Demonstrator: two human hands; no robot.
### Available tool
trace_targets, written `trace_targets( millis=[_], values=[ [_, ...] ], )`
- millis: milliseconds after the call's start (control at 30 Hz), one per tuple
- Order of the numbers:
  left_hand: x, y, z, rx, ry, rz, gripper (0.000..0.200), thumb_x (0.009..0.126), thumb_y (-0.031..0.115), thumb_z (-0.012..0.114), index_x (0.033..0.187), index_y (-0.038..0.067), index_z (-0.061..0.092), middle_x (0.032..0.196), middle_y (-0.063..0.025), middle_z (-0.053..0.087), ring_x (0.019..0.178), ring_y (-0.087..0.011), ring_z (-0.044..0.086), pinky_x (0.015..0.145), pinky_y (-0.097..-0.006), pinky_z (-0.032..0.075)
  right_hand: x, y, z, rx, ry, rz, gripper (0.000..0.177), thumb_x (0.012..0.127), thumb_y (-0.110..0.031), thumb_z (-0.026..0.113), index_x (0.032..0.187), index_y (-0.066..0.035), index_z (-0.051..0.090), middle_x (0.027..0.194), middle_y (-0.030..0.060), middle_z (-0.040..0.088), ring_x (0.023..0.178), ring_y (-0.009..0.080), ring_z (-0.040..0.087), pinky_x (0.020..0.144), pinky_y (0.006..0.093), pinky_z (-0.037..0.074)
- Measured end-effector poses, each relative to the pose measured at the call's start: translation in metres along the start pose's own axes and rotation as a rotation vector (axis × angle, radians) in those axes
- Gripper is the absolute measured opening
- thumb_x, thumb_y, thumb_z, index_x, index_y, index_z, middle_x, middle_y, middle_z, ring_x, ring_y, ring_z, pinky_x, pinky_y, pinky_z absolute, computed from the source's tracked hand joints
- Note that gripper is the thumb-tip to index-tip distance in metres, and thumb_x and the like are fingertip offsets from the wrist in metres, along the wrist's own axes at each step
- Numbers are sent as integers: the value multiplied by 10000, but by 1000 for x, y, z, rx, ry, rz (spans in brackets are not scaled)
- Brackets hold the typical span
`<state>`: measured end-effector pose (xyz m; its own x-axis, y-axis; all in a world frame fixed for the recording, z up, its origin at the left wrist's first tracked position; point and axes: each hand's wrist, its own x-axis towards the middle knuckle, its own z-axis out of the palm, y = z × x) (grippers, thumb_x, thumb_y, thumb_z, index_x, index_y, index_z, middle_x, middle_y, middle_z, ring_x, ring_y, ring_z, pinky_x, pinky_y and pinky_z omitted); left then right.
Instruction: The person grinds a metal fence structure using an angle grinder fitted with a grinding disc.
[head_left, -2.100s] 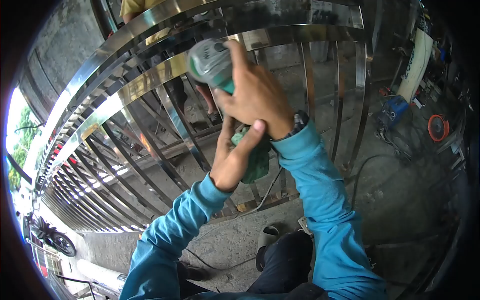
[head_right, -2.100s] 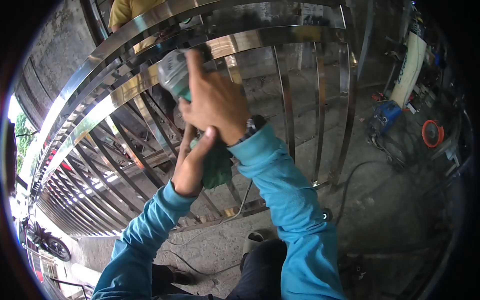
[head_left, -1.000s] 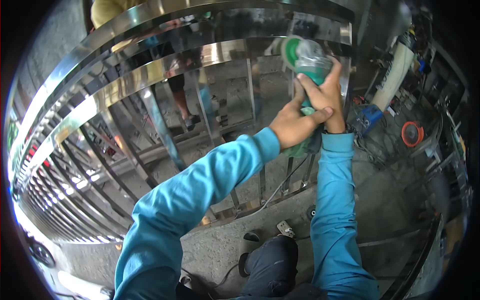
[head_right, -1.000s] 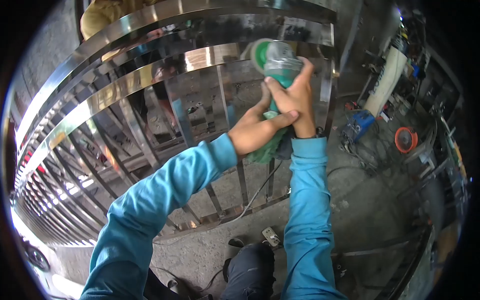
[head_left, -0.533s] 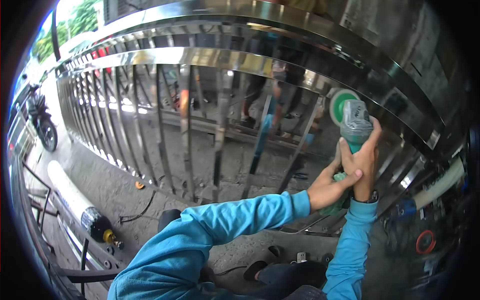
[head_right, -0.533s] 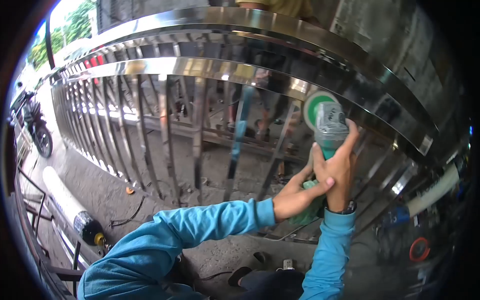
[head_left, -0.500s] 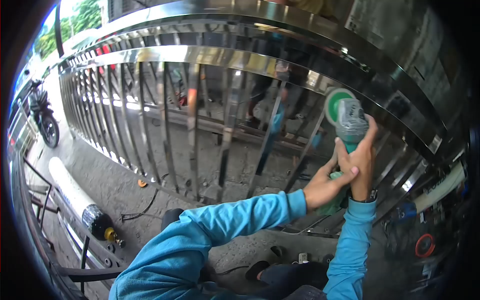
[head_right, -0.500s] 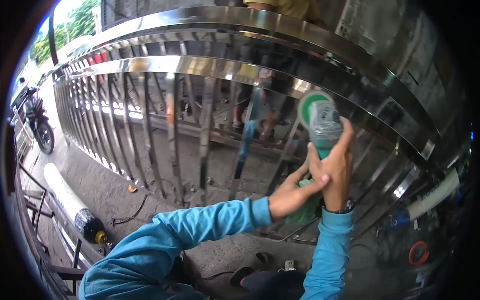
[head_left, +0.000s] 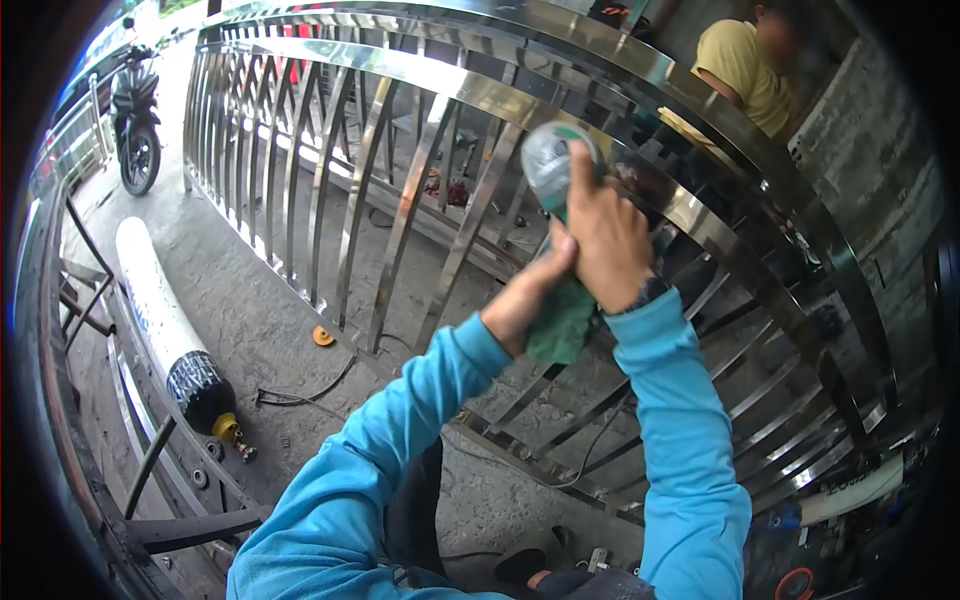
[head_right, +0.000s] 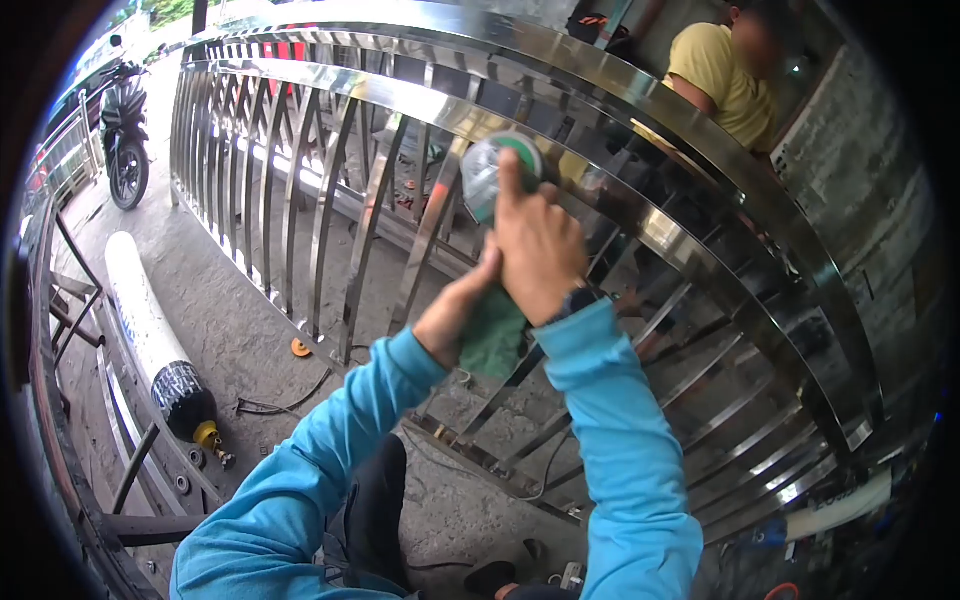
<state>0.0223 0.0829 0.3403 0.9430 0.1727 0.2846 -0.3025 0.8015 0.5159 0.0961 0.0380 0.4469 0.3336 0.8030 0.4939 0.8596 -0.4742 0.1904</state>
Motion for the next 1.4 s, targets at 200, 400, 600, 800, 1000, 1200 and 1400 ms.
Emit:
trace_targets(
  millis=[200, 400, 600, 800, 1000, 1200, 1400],
  values=[
    [-8, 96, -38, -2, 188, 194, 501, 1011, 431, 510, 1318, 35, 522, 1213, -147, 658, 1023, -277, 686, 900, -396, 571, 83, -69, 23, -42, 71, -155, 735, 844, -138, 678, 1445, -17, 272, 923, 273, 673, 844, 401, 702, 722, 452, 588],
    [-1, 132, -54, 41, 162, 304, 452, 1010, 390, 536, 1295, 44, 483, 1121, -122, 652, 934, -250, 695, 800, -350, 602, 119, -97, 20, -15, 32, -122, 684, 849, -99, 651, 1404, -12, 262, 968, 292, 679, 912, 405, 701, 754, 463, 590],
    [-1, 82, -19, 3, 110, 147, 559, 1006, 467, 502, 1354, 29, 496, 1237, -136, 647, 1021, -268, 685, 887, -385, 576, 70, -50, 12, -108, 72, -111, 688, 858, -170, 672, 1419, -50, 294, 989, 302, 647, 824, 397, 712, 670, 424, 604],
    [4, 11, 12, 203, -78, -84, 625, 983, 427, 581, 1442, 39, 407, 1289, -78, 573, 1106, -184, 608, 923, -304, 512, -18, 15, -11, 65, 119, 117, 774, 826, -183, 725, 1430, -97, 248, 1050, 341, 605, 812, 467, 682, 664, 487, 589],
    [28, -65, 39, 330, -363, -286, 794, 925, 404, 683, 1483, -28, 318, 1373, -158, 510, 1261, -222, 516, 1048, -322, 431, -114, 64, -30, 238, 347, 415, 764, 800, -127, 714, 1428, -81, 281, 1136, 321, 613, 1026, 508, 621, 841, 515, 517],
    [19, -123, 69, 729, -454, -280, 900, 893, 481, 694, 1483, -71, 298, 1429, -216, 458, 1334, -285, 456, 1106, -361, 377, -199, 99, -24, 298, 571, 602, 749, 801, -141, 728, 1410, -21, 310, 1140, 274, 596, 1025, 404, 630, 900, 444, 491],
    [-13, -204, 91, 804, -512, -688, 907, 850, 388, 772, 1471, -96, 322, 1229, -248, 618, 1162, -274, 603, 1003, -332, 459, -343, 137, 1, 581, 616, 783, 777, 835, -159, 759, 1427, -3, 280, 1171, 233, 596, 1061, 291, 624, 909, 388, 499]
  ],
)
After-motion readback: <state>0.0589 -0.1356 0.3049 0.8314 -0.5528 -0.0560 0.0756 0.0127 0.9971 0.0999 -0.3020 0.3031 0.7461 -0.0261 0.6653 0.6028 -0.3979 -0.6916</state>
